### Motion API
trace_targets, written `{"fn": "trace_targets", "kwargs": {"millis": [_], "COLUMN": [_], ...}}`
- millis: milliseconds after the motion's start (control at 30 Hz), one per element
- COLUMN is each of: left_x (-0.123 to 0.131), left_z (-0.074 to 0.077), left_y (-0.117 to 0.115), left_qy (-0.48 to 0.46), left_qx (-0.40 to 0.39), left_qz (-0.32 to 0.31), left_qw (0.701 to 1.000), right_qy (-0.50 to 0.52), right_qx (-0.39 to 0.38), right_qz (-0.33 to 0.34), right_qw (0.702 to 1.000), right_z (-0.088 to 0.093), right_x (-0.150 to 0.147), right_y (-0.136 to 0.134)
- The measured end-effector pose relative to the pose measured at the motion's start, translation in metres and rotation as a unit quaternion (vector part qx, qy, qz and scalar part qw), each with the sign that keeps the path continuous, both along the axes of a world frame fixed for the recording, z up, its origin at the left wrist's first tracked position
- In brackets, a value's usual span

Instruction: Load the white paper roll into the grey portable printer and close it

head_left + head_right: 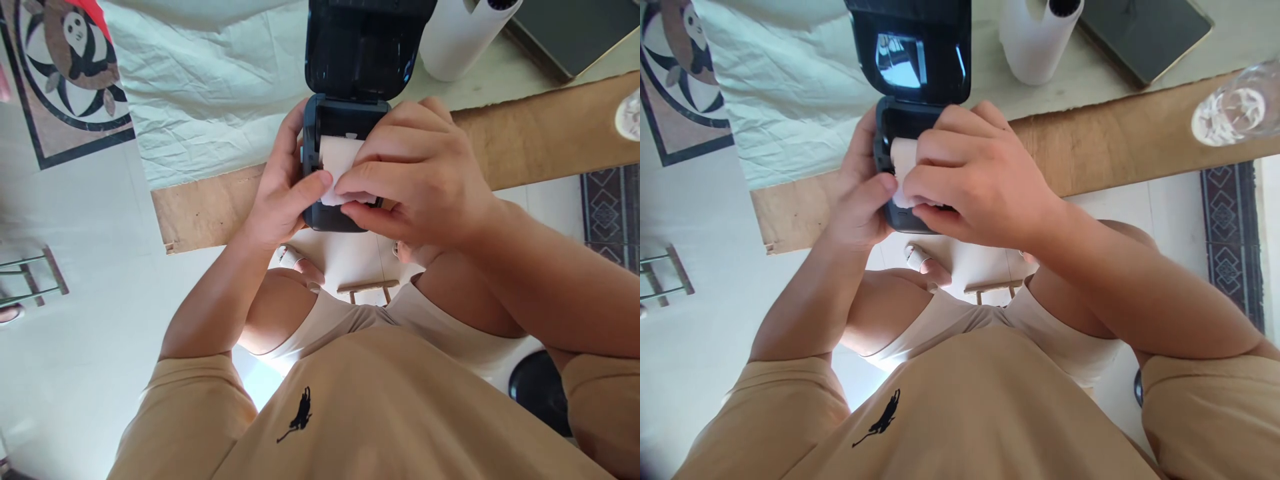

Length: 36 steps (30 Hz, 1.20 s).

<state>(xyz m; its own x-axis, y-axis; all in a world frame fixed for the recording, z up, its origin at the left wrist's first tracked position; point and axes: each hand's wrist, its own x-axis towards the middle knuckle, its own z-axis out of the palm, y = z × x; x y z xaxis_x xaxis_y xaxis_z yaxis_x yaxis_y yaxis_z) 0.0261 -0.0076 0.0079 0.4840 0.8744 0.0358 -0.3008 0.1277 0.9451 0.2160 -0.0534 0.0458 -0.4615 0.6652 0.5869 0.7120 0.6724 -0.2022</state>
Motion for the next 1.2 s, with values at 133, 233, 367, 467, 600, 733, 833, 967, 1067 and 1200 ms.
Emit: {"fn": "trace_targets", "kwargs": {"millis": [133, 233, 367, 467, 600, 733, 833, 967, 1067, 1200], "left_x": [-0.004, -0.005, -0.004, -0.003, -0.002, -0.004, -0.004, 0.002, 0.008, 0.01], "left_z": [-0.01, -0.021, -0.025, -0.018, -0.007, -0.005, -0.004, 0.006, 0.018, 0.026], "left_y": [0.006, 0.013, 0.015, 0.009, 0.001, -0.001, -0.001, -0.009, -0.017, -0.017], "left_qy": [0.054, 0.057, 0.063, 0.053, 0.029, 0.026, 0.028, 0.027, 0.045, 0.071], "left_qx": [0.031, 0.106, 0.123, 0.108, 0.084, 0.062, 0.053, 0.017, -0.026, -0.06], "left_qz": [0.015, -0.005, -0.029, -0.029, -0.013, -0.002, -0.005, 0.015, 0.055, 0.052], "left_qw": [0.998, 0.993, 0.99, 0.992, 0.996, 0.998, 0.998, 0.999, 0.997, 0.994], "right_qy": [0.071, 0.138, 0.14, 0.16, 0.264, 0.315, 0.255, 0.196, 0.207, 0.235], "right_qx": [-0.015, 0.015, -0.009, 0.014, 0.001, -0.039, -0.13, -0.245, -0.273, -0.276], "right_qz": [0.032, -0.028, -0.105, -0.051, -0.041, -0.043, -0.07, -0.045, -0.008, 0.006], "right_qw": [0.997, 0.99, 0.984, 0.986, 0.964, 0.947, 0.956, 0.948, 0.939, 0.932], "right_z": [0.003, 0.008, 0.007, -0.003, -0.01, -0.001, 0.005, 0.002, -0.008, -0.017], "right_x": [0.004, 0.01, 0.021, 0.027, 0.026, 0.021, 0.017, 0.013, 0.01, 0.008], "right_y": [0.001, 0.002, 0.009, 0.016, 0.021, 0.017, 0.012, 0.012, 0.016, 0.022]}}
